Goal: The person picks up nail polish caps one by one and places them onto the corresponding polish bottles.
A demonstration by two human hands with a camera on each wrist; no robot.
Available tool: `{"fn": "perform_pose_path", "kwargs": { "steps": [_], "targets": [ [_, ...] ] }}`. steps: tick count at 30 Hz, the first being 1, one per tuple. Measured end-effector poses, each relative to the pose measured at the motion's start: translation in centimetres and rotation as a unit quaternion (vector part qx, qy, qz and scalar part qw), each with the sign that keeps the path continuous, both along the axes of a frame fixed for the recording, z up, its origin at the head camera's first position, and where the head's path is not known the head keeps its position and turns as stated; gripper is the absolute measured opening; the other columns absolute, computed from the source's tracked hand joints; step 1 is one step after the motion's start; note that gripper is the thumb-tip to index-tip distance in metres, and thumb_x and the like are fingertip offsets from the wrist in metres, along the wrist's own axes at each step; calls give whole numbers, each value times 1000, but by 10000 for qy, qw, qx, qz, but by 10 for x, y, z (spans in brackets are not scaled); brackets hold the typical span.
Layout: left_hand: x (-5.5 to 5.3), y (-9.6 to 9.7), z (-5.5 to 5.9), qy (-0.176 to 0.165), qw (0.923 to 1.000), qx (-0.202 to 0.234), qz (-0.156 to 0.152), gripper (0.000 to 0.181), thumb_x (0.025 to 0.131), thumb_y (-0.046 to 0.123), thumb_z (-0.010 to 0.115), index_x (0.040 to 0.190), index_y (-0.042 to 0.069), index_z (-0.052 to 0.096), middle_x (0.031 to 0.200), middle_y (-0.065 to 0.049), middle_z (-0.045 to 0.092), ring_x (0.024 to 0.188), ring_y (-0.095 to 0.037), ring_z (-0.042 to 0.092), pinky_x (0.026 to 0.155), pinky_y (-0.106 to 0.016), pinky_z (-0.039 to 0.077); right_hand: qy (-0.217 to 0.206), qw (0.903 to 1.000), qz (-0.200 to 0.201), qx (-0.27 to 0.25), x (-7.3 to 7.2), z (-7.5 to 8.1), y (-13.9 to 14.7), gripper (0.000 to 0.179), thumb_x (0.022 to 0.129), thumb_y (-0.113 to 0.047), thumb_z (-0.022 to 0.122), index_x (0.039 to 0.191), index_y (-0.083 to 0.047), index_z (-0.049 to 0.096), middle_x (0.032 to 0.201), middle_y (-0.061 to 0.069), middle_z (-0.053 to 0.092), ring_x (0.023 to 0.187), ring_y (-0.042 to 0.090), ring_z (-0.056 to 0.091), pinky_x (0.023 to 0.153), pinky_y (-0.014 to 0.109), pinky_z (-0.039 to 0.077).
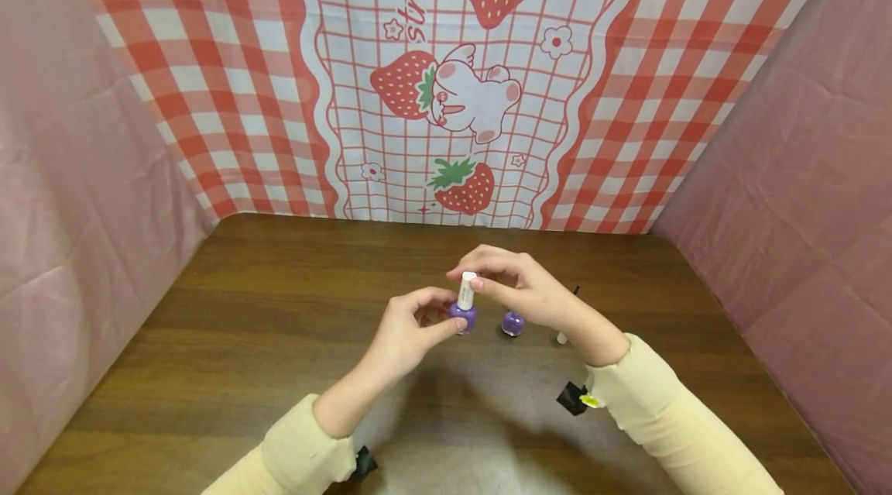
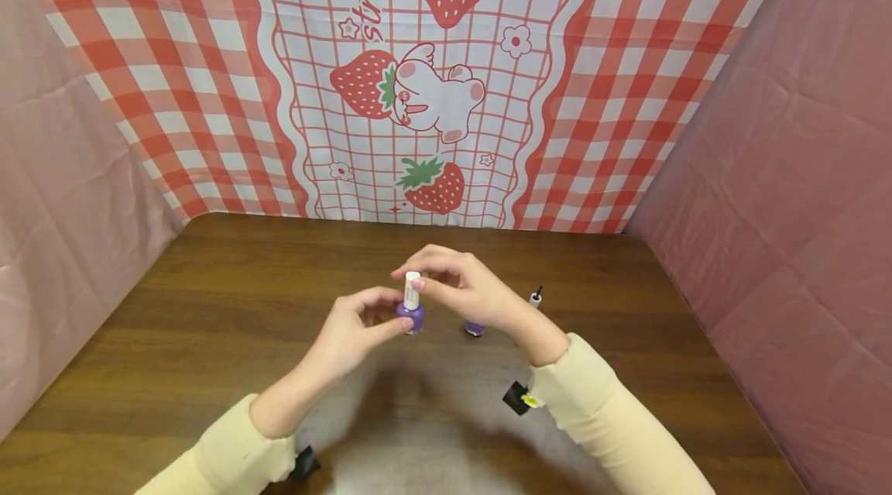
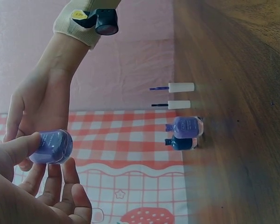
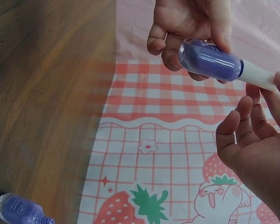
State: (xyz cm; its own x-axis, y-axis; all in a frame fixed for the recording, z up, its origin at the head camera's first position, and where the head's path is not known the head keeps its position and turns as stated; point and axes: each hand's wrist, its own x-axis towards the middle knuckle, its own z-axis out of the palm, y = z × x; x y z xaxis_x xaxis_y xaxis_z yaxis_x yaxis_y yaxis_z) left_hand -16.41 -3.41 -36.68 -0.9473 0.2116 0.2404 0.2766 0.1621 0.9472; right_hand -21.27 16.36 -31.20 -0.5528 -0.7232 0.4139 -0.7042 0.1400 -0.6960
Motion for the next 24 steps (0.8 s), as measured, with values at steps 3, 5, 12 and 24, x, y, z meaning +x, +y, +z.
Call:
{"fn": "perform_pose_path", "kwargs": {
  "steps": [3,5,12,24],
  "targets": [
    [0,0,1,-21,10000,-2,-6,27,79,17,76,102,7,69,92,-8,71,78,-14,60,67,-29,50,39,10000,-12,-50,0,0,0,21,93,-3,55,110,-8,67,107,4,64,102,19,58,84,34,50],
    [0,0,1,-47,10000,-9,2,27,79,17,76,102,7,69,92,-7,71,79,-14,60,68,-30,50,26,10000,-62,-69,0,-1,0,21,93,-3,56,109,-9,68,106,1,65,101,19,58,84,34,50],
    [1,2,3,-51,10000,0,26,27,79,16,77,103,6,69,93,-8,71,79,-14,60,69,-30,50,-88,9994,-314,-67,1,0,1,17,91,-7,60,105,-13,69,102,-1,66,96,16,59,80,31,51],
    [0,5,2,-14,10000,57,53,26,78,15,77,101,7,69,93,-7,70,80,-14,61,69,-30,50,-414,9968,-652,-200,1,-1,0,10,87,-8,67,96,-10,71,96,12,66,83,15,58,62,26,49]
  ]
}}
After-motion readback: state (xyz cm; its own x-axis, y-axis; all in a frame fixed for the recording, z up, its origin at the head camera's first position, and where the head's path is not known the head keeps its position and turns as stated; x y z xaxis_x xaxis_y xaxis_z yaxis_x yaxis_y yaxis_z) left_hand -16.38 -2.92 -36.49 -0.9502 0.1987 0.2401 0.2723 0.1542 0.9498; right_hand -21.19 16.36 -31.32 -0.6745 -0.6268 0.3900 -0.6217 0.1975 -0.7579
